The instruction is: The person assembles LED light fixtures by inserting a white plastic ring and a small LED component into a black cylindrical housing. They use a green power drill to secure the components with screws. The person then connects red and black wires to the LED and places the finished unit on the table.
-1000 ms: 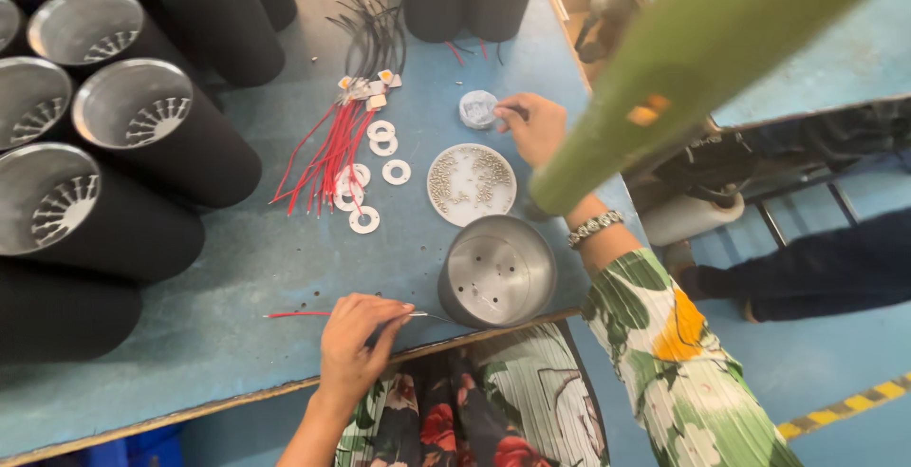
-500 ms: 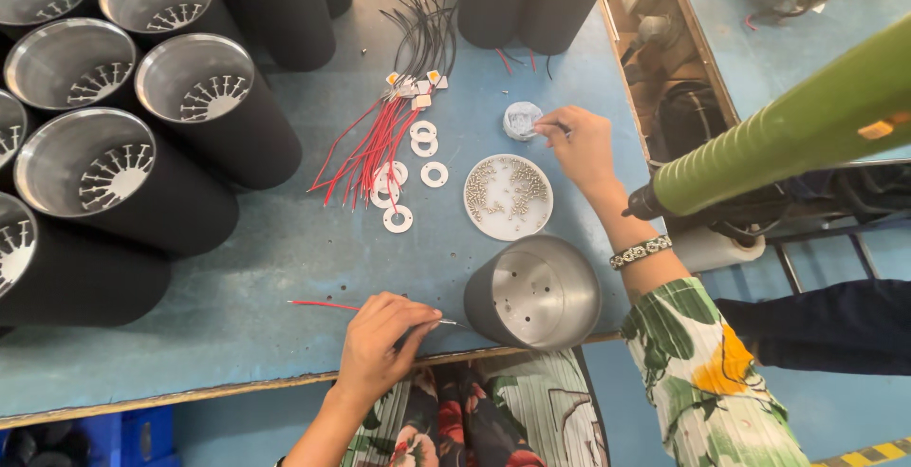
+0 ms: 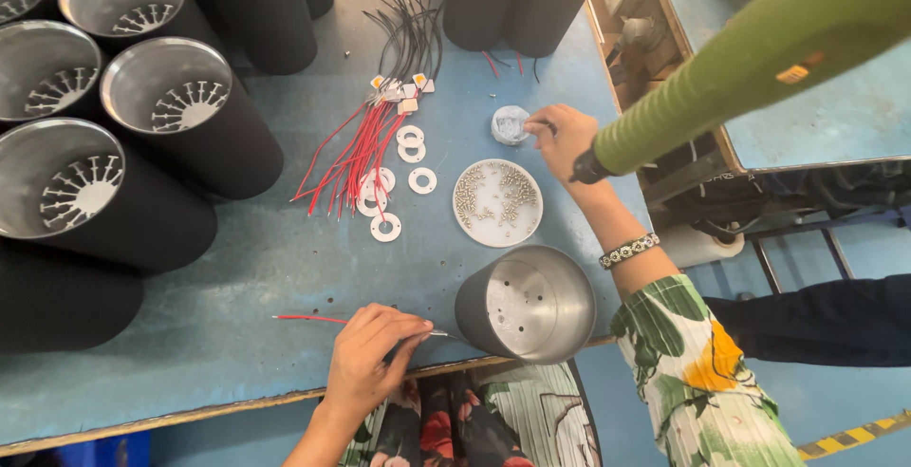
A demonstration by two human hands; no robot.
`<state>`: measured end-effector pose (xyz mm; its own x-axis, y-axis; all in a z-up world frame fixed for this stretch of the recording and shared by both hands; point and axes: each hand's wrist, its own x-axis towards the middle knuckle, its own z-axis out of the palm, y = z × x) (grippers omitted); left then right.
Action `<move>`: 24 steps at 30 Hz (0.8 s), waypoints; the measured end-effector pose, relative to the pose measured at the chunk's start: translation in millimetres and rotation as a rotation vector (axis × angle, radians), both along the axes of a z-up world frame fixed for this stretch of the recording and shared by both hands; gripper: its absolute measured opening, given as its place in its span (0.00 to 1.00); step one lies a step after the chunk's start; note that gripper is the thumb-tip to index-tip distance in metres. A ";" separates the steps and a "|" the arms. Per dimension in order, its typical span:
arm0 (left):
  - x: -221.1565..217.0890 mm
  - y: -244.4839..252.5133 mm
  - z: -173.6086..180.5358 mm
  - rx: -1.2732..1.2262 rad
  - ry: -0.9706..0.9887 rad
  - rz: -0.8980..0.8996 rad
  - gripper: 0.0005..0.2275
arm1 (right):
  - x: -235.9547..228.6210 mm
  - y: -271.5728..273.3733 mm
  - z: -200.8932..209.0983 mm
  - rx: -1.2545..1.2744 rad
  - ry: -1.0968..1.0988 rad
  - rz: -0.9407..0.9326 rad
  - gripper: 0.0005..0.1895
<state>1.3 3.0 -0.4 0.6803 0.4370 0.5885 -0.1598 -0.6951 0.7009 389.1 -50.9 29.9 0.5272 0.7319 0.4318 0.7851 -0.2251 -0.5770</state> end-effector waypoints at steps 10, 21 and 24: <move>0.0 -0.1 0.1 -0.007 -0.007 0.001 0.10 | 19.1 4.9 -11.0 -0.152 0.173 -0.127 0.05; 0.8 1.1 2.5 -0.020 -0.025 -0.015 0.11 | 3.5 5.9 18.6 -0.209 0.197 -0.071 0.04; 0.5 1.3 4.2 -0.033 -0.024 -0.017 0.10 | 15.5 1.3 11.4 -0.164 0.290 -0.038 0.04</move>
